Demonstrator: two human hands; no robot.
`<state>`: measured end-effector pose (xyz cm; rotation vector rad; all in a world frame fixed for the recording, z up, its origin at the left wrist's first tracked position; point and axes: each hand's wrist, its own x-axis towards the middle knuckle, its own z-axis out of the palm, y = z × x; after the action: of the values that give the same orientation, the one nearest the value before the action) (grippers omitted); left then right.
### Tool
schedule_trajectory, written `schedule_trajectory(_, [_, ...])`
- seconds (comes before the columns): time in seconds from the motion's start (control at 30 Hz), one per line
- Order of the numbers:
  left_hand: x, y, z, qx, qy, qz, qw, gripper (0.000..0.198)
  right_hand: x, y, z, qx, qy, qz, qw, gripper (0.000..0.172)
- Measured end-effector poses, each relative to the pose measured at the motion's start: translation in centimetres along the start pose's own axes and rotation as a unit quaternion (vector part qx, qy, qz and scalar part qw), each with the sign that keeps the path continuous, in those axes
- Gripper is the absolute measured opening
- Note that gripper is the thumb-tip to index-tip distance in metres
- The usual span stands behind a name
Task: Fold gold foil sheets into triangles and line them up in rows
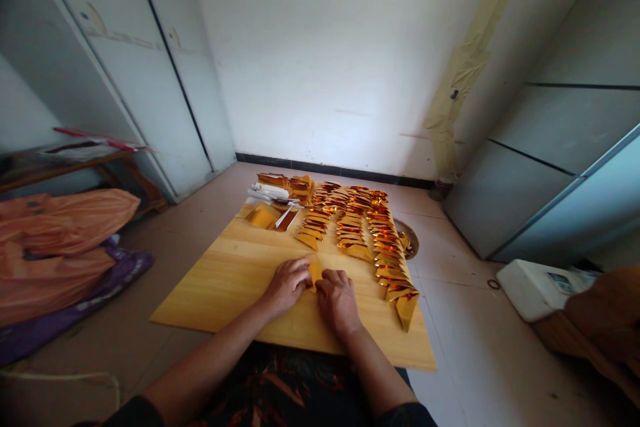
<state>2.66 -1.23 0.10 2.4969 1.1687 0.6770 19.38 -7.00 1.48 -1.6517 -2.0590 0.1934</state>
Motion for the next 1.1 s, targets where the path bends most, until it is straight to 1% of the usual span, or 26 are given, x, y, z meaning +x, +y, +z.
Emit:
schedule_trajectory(0.1, [-0.2, -0.4, -0.6, 0.013, 0.012, 0.007, 1.0, 0.023, -0.3, -0.9, -0.4, -0.005, -0.013, -0.024, 1.0, 0.021])
schedule_trajectory(0.23, [-0.7, -0.7, -1.4, 0.047, 0.004, 0.026, 0.999, 0.019, -0.4, -1.6, -0.8, -0.003, -0.032, -0.073, 0.997, 0.018])
schedule_trajectory(0.37, [-1.5, -1.1, -1.9, 0.057, -0.013, 0.068, 0.996, 0.021, -0.2, -0.9, -0.8, -0.001, -0.049, -0.126, 0.991, 0.013])
schedule_trajectory(0.43, [-1.8, -1.2, -2.1, 0.056, -0.024, 0.081, 0.995, 0.024, 0.0, -0.4, -0.7, 0.003, -0.049, -0.138, 0.989, 0.012])
schedule_trajectory(0.6, [-2.5, -1.0, -2.6, 0.071, -0.027, 0.078, 0.994, 0.02, 0.2, 0.1, -0.3, 0.011, -0.055, -0.128, 0.99, 0.012])
schedule_trajectory(0.7, [-2.4, -1.0, -2.4, 0.078, -0.027, 0.073, 0.994, 0.016, 0.3, 0.0, -0.2, 0.013, -0.069, -0.11, 0.991, 0.012])
schedule_trajectory(0.8, [-2.1, -1.1, -2.2, 0.084, -0.025, 0.07, 0.994, 0.013, 0.4, 0.2, 0.0, 0.017, -0.069, -0.101, 0.992, 0.012])
schedule_trajectory(0.97, [-2.0, -0.7, -2.4, 0.091, -0.014, 0.08, 0.992, 0.013, 0.6, 0.5, 0.5, 0.028, -0.038, -0.095, 0.994, 0.009])
schedule_trajectory(1.1, [-2.3, -0.5, -2.3, 0.098, 0.009, 0.089, 0.991, 0.012, 1.1, 0.6, 1.2, 0.061, -0.008, -0.076, 0.995, 0.008])
